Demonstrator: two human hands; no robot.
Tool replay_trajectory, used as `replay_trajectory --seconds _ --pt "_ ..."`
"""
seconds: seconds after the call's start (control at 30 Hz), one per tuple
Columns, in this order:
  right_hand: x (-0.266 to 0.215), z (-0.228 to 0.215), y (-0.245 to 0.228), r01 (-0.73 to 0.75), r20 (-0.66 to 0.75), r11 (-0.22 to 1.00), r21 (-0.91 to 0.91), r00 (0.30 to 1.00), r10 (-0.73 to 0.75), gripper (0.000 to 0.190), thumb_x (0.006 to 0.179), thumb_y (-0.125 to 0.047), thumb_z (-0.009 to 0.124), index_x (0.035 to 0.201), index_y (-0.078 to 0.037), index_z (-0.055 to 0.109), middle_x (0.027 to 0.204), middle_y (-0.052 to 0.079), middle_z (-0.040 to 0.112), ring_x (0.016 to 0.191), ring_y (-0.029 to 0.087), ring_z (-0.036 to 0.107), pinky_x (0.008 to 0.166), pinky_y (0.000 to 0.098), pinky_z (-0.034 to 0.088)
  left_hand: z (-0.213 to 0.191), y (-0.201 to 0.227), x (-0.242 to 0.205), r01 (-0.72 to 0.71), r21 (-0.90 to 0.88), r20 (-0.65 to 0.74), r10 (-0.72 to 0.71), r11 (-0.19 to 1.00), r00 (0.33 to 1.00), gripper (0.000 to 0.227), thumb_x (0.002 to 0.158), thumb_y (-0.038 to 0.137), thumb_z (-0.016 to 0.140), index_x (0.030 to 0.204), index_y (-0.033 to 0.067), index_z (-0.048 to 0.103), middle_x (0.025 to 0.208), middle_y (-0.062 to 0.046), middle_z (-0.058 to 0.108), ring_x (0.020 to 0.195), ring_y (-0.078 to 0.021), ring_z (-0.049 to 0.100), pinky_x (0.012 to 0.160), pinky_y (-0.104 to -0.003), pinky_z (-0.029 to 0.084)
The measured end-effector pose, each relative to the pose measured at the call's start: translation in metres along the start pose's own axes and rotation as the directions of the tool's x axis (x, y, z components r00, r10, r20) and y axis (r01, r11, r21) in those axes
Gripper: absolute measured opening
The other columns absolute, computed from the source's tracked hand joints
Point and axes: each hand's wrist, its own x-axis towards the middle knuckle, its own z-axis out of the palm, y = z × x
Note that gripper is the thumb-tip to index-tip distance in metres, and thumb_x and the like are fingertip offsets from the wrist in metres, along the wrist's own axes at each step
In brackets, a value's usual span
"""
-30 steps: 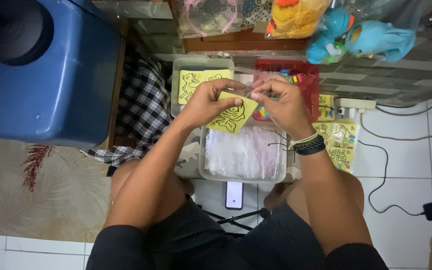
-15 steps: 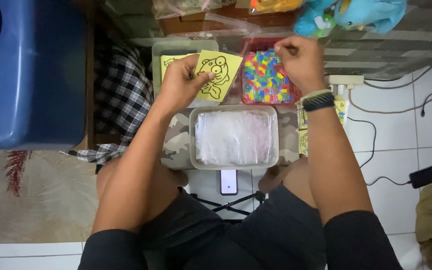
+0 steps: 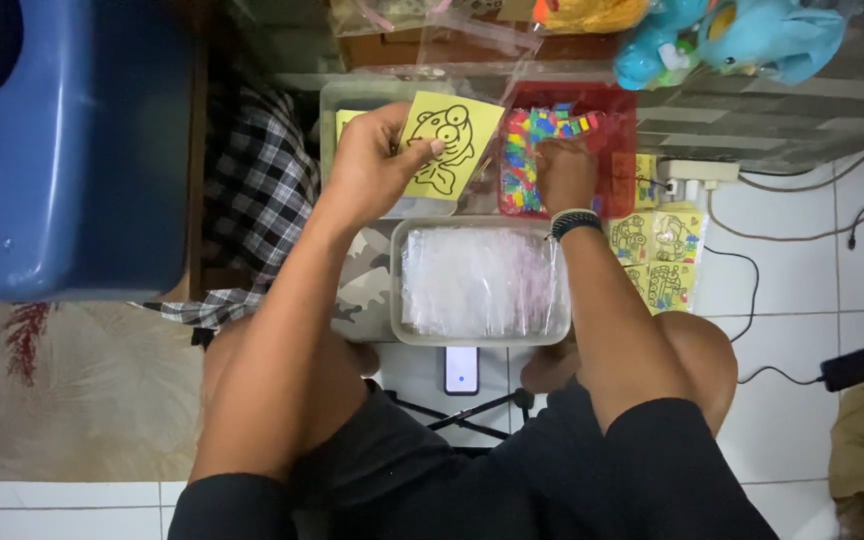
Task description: The person packs plastic pouches with a yellow drawing card and a small handful of colorful plastic pieces by hand.
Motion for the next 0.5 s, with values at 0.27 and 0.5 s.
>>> replay_trajectory --seconds 0.27,0.5 --pt "0.001 -0.055 -0.021 -0.033 0.079 0.993 -0.111 0.996 0.042 0.026 0.084 -0.014 0.069 0.105 -0.022 0.082 0.097 0.007 0.079 0.092 0.036 0.074 0.080 0.0461 0.058 -0.002 0.006 -0.001 -0.016 -0.012 -0.013 0.016 1.000 1.000 0.011 0.088 0.002 0.074 0.098 -0.0004 0.073 0.070 -0.016 0.072 0.065 -0.0204 0.069 0.067 -0.037 0.057" --pt "0.011 -0.076 -0.031 -0.092 0.084 0.982 -0.167 0.991 0.108 0.003 0.087 -0.023 0.075 0.089 -0.022 0.074 0.089 0.001 0.071 0.093 0.031 0.070 0.084 0.0428 0.056 -0.006 0.006 -0.004 0.023 0.009 -0.019 -0.023 1.000 1.000 0.011 0.087 0.009 0.075 0.097 0.0063 0.075 0.069 -0.012 0.072 0.068 -0.0194 0.070 0.068 -0.035 0.056"
